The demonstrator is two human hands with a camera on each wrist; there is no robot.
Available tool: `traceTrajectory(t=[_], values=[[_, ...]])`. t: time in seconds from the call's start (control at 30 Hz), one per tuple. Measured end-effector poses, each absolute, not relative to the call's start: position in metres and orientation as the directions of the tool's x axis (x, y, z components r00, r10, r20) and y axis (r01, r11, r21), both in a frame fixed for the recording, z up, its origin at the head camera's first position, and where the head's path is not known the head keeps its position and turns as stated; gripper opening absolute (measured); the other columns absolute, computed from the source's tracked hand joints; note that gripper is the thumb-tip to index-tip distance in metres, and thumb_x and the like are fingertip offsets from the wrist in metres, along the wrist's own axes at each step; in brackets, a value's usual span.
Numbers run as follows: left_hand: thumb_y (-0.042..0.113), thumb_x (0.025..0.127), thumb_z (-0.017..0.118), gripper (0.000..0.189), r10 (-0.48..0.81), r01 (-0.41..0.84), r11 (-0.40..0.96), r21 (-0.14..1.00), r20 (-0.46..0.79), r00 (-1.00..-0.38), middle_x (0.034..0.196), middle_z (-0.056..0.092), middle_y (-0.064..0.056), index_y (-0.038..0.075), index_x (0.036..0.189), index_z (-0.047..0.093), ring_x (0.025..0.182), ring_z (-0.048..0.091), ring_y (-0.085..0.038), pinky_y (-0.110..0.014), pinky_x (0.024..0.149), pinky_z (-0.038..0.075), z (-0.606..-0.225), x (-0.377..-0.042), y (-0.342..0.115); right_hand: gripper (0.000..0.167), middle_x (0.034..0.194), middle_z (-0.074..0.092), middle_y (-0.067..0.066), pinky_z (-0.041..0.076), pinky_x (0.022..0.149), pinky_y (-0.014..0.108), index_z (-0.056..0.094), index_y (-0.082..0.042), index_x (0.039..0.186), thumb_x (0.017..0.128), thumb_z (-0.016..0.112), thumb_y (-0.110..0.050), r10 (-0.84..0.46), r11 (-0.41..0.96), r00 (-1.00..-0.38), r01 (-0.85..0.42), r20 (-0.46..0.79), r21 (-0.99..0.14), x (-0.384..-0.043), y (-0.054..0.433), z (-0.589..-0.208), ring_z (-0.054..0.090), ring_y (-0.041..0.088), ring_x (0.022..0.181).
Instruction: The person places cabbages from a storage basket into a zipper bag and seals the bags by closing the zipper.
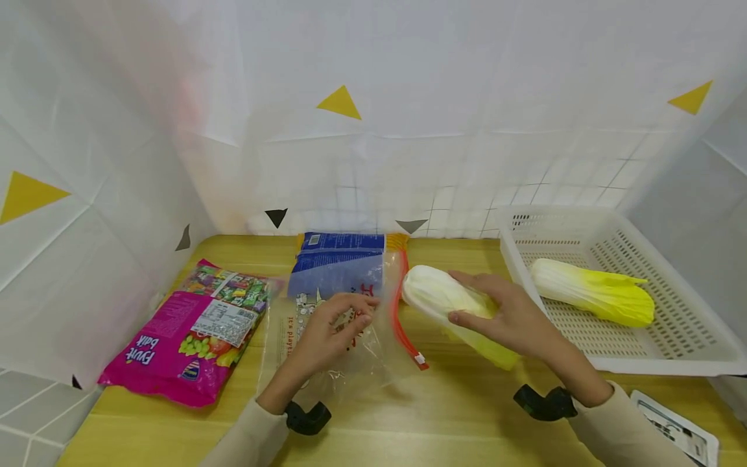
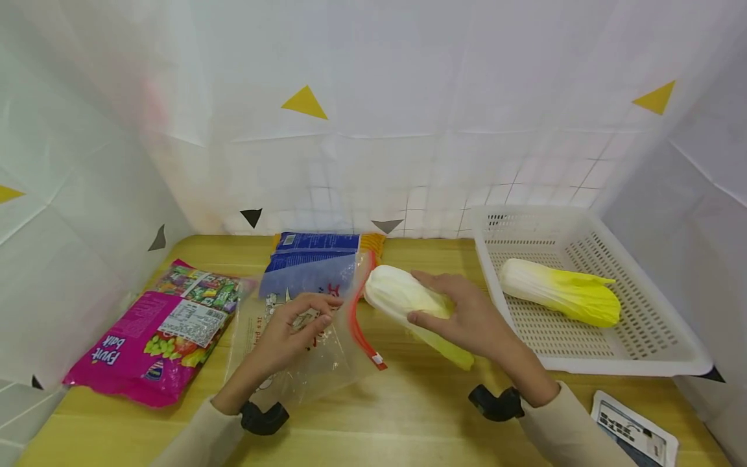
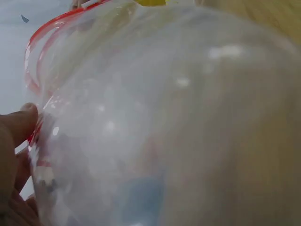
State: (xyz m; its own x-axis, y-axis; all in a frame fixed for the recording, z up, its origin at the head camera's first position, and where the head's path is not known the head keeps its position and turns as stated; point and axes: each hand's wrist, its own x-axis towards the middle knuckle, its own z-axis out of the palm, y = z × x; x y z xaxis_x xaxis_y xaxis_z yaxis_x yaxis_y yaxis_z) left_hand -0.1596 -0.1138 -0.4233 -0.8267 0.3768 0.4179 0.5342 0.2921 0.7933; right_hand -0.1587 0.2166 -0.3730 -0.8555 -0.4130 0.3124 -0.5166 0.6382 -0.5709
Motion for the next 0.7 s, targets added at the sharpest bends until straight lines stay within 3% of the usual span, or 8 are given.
traceTrajectory(t=[0.17, 0.27, 0.4, 0.5, 0.7], values=[[0.021, 0.104, 0.060, 0.009, 0.317, 0.473, 0.261, 0.842, 0.388, -0.866, 0.127, 0.072, 0.003, 0.016, 0.105, 0.068, 0.123, 0.064, -0.019, -0.049, 0.099, 0.052, -0.428, -0.160, -0.110, 0.069, 0.145, 0.061, 0.010, 0.048, 0.102, 0.064, 0.052, -0.025, 0.150, 0.088, 0.082, -0.030, -0.358, 0.623, -0.859, -0.512, 0.366, -0.592, -0.157, 0.213, -0.376, 0.057, 0.039, 0.132], [0.020, 0.104, 0.061, 0.011, 0.283, 0.455, 0.259, 0.852, 0.384, -0.879, 0.120, 0.073, 0.002, 0.014, 0.107, 0.069, 0.111, 0.068, -0.018, -0.050, 0.101, 0.052, -0.428, -0.161, -0.109, 0.070, 0.146, 0.060, 0.009, 0.046, 0.102, 0.064, 0.050, -0.029, 0.151, 0.088, 0.082, -0.027, -0.306, 0.616, -0.862, -0.503, 0.404, -0.606, -0.157, 0.210, -0.378, 0.056, 0.039, 0.133], [0.019, 0.103, 0.061, 0.010, 0.261, 0.416, 0.221, 0.882, 0.357, -0.897, 0.109, 0.069, -0.003, 0.015, 0.107, 0.069, 0.097, 0.068, -0.019, -0.038, 0.086, 0.060, -0.431, -0.161, -0.109, 0.073, 0.144, 0.063, 0.004, 0.049, 0.101, 0.047, 0.053, -0.028, 0.149, 0.084, 0.085, -0.024, -0.309, 0.609, -0.837, -0.539, 0.451, -0.582, -0.159, 0.206, -0.383, 0.059, 0.030, 0.127], [0.020, 0.103, 0.061, 0.008, 0.239, 0.385, 0.199, 0.901, 0.336, -0.911, 0.106, 0.068, -0.005, 0.016, 0.105, 0.068, 0.100, 0.067, -0.020, -0.033, 0.075, 0.061, -0.431, -0.160, -0.110, 0.074, 0.137, 0.067, 0.003, 0.047, 0.096, 0.034, 0.056, -0.023, 0.147, 0.080, 0.088, -0.022, -0.350, 0.606, -0.801, -0.589, 0.485, -0.535, -0.159, 0.204, -0.386, 0.061, 0.024, 0.119], [0.017, 0.104, 0.060, 0.009, 0.182, 0.412, 0.199, 0.889, 0.380, -0.907, 0.100, 0.068, -0.007, 0.011, 0.104, 0.067, 0.094, 0.065, -0.017, -0.036, 0.086, 0.058, -0.429, -0.162, -0.110, 0.077, 0.130, 0.071, 0.003, 0.050, 0.094, 0.033, 0.058, -0.019, 0.146, 0.076, 0.091, -0.019, -0.376, 0.595, -0.760, -0.636, 0.530, -0.492, -0.161, 0.203, -0.390, 0.062, 0.021, 0.116]])
